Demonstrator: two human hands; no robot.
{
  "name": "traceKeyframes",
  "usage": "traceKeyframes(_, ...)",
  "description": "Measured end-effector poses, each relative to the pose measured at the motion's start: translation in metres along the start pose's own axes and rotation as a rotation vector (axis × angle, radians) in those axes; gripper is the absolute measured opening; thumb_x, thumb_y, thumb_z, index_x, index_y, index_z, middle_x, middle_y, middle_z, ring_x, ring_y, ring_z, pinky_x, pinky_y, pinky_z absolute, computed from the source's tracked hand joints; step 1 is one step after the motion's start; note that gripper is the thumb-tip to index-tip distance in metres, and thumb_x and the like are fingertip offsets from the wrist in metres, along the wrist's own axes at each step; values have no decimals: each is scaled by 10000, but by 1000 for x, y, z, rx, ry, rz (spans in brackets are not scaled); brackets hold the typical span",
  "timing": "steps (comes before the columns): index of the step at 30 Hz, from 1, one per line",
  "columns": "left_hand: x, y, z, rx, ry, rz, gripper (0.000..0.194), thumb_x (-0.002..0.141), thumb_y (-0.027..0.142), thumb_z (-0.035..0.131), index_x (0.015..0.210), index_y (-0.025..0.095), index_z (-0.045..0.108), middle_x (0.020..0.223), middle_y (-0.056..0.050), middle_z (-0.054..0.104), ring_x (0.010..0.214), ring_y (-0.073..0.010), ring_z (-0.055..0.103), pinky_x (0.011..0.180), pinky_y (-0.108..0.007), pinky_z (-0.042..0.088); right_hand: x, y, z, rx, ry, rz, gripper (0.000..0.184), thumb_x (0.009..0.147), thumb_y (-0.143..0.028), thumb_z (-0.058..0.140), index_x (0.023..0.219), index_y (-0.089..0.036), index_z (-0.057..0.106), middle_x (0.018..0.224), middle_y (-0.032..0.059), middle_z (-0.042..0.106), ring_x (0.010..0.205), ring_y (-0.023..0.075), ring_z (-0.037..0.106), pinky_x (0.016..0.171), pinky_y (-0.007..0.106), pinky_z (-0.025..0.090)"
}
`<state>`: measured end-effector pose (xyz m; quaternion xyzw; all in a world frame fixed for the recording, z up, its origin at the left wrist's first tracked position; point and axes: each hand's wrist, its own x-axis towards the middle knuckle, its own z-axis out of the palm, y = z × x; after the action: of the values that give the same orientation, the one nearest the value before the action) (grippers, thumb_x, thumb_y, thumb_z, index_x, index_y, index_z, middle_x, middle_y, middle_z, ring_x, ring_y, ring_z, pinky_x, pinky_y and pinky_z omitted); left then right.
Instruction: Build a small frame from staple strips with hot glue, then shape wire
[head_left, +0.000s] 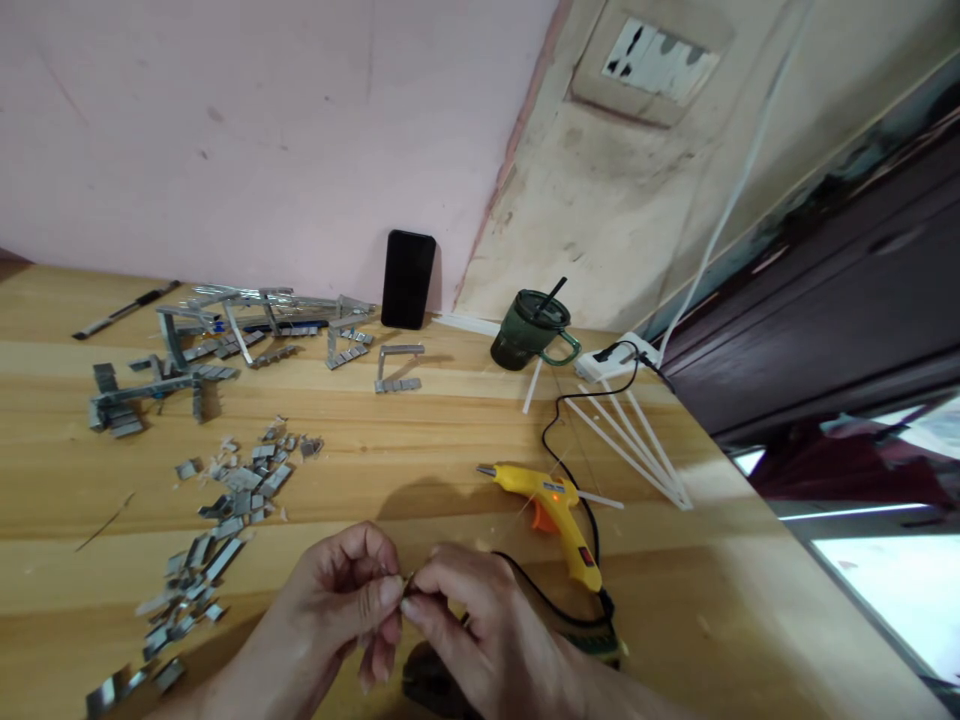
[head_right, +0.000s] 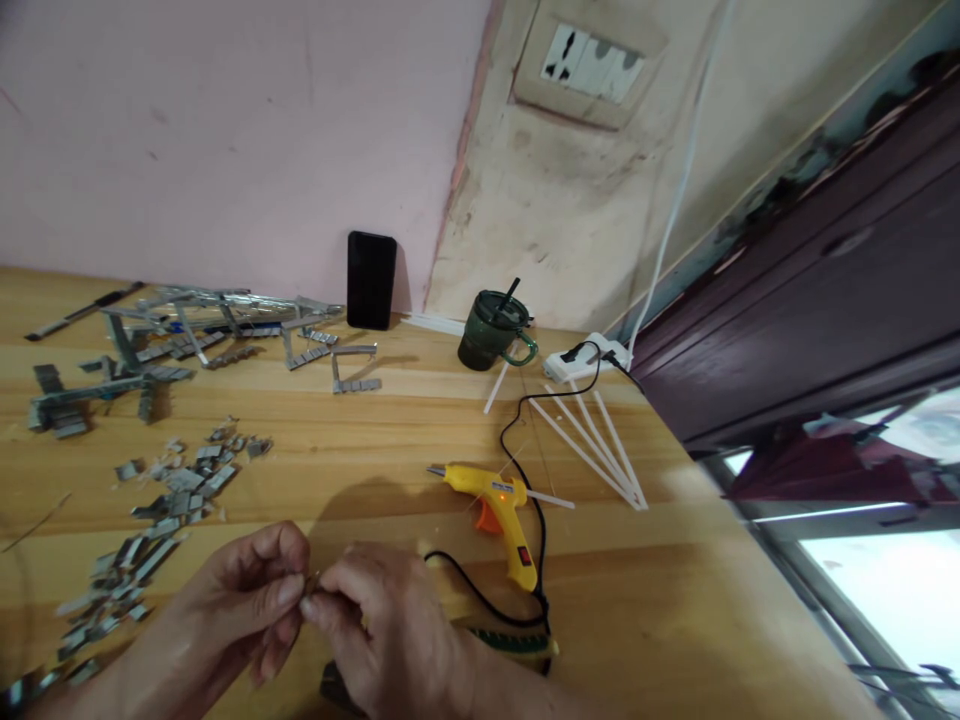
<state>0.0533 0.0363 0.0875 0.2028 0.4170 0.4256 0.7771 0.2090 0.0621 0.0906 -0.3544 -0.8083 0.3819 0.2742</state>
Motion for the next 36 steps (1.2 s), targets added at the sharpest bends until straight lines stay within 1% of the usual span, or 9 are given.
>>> traceKeyframes(3,-1,-2,0,-22,37,28,273,643,313,770,654,170,536,443,64,580,337,-40,484,333,-118,349,-1,3,3,-194,76,-234,297,903,-208,401,652,-157,551,562,6,539,535,115,461,539,232,367)
traceKeyframes(5,-2,-3,0,-41,49,31,271,647,304,767,655,175,530,443,70,574,324,-34,466,317,-111,336,0,3,3,-301,90,-302,332,915,-186,376,630,-152,543,548,8,532,531,120,456,531,239,365)
traceKeyframes(8,-2,-4,0,-29,43,20,294,632,313,775,636,175,515,433,70,572,314,-34,460,314,-114,341,1,0,1,-384,89,-329,373,920,-163,352,592,-159,529,530,7,522,511,121,441,491,245,341)
traceKeyframes(13,2,-9,-5,147,98,142,342,648,398,744,596,163,502,444,60,587,308,-31,476,308,-105,326,0,-2,0,-210,54,-233,285,879,-177,392,640,-148,546,543,-19,501,502,87,463,511,209,364)
traceKeyframes(16,7,-15,-10,206,120,191,387,631,446,737,570,161,482,424,70,569,276,-18,444,285,-94,285,0,-2,0,-364,37,-260,267,841,-127,399,618,-145,545,539,-12,500,507,102,455,510,246,346)
traceKeyframes(20,10,-23,-14,196,143,181,404,630,458,732,559,166,463,410,71,562,257,-15,418,277,-97,258,2,0,-2,-644,-112,-392,186,767,-113,451,622,-157,560,570,7,526,532,141,446,481,295,303)
traceKeyframes(24,6,-19,-11,103,111,105,379,633,426,744,580,173,467,401,65,571,267,-20,419,284,-98,254,2,5,-6,-598,-203,-404,110,752,-130,489,692,-156,577,633,3,545,567,138,453,511,274,341)
traceKeyframes(29,0,-4,-1,15,70,49,328,606,360,780,591,166,516,410,55,586,299,-36,466,311,-111,322,0,5,-10,-153,-151,-186,256,876,-171,440,687,-166,614,604,-15,520,587,103,480,553,211,364)
traceKeyframes(36,1,-5,-1,61,5,-2,285,637,366,757,598,156,568,456,23,622,338,-66,526,338,-141,374,4,11,-10,632,-268,522,129,687,-272,664,738,-159,626,618,-36,551,550,82,474,528,201,365)
